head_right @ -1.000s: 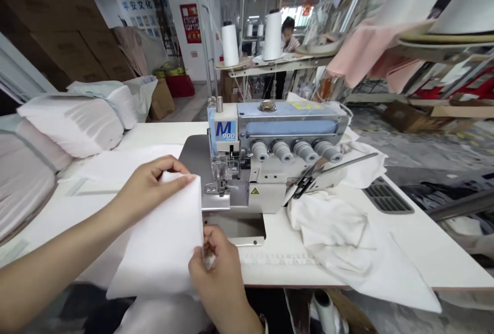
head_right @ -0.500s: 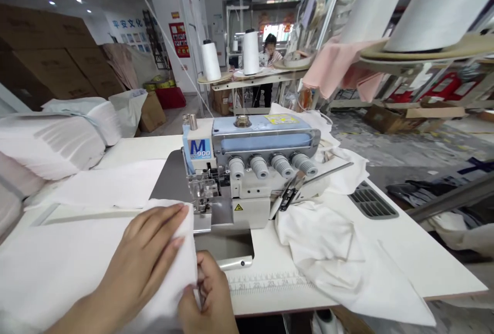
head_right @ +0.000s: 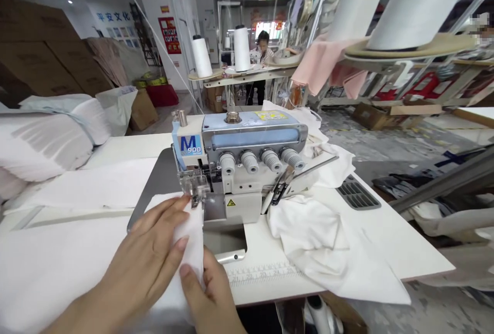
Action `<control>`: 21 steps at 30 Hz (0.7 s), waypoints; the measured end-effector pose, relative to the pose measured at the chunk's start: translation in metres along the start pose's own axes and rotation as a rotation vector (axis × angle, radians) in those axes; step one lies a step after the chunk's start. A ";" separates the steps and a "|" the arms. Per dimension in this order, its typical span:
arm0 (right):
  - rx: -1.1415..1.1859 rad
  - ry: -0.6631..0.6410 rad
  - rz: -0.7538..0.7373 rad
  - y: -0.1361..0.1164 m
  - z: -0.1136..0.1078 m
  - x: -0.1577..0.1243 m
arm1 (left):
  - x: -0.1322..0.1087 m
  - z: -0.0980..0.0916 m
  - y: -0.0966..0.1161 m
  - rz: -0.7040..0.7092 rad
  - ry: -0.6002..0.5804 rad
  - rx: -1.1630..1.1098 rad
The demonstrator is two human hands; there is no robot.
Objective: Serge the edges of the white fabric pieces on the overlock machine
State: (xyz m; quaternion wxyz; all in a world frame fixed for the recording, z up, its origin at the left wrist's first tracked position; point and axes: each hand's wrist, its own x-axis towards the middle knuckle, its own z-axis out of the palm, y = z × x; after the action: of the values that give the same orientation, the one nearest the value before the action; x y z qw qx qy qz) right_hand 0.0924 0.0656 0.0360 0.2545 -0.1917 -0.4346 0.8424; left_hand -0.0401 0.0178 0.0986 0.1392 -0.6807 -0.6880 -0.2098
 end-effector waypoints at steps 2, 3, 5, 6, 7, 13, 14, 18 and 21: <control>-0.045 -0.012 0.023 -0.001 -0.001 -0.003 | 0.014 -0.007 -0.009 -0.008 -0.058 -0.028; -0.075 -0.020 0.031 -0.003 -0.001 -0.005 | 0.023 -0.011 -0.015 -0.036 -0.099 -0.050; -0.144 -0.045 0.059 -0.007 -0.001 -0.007 | 0.038 -0.020 -0.031 -0.112 -0.176 -0.125; -0.177 -0.059 0.076 -0.009 -0.002 -0.008 | 0.041 -0.025 -0.039 -0.154 -0.167 -0.163; -0.202 -0.070 0.087 -0.011 -0.002 -0.009 | 0.041 -0.029 -0.046 -0.197 -0.120 -0.188; -0.134 -0.048 0.047 -0.008 -0.002 -0.008 | -0.028 -0.028 -0.035 -0.781 0.221 -0.456; -0.131 -0.039 0.041 -0.006 -0.002 -0.006 | -0.041 -0.026 -0.027 -0.900 0.122 -0.651; -0.094 0.004 -0.003 -0.004 -0.001 -0.002 | -0.070 -0.031 -0.007 -1.167 -0.297 -1.343; -0.033 -0.003 -0.029 -0.004 0.000 -0.015 | -0.077 -0.041 -0.010 -1.270 -0.209 -1.474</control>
State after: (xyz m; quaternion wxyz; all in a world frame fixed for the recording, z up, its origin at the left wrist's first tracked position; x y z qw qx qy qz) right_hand 0.1058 0.0584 0.0411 0.2627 -0.1883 -0.4513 0.8318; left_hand -0.0513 -0.0688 0.0966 -0.5215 -0.1154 -0.6319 -0.5616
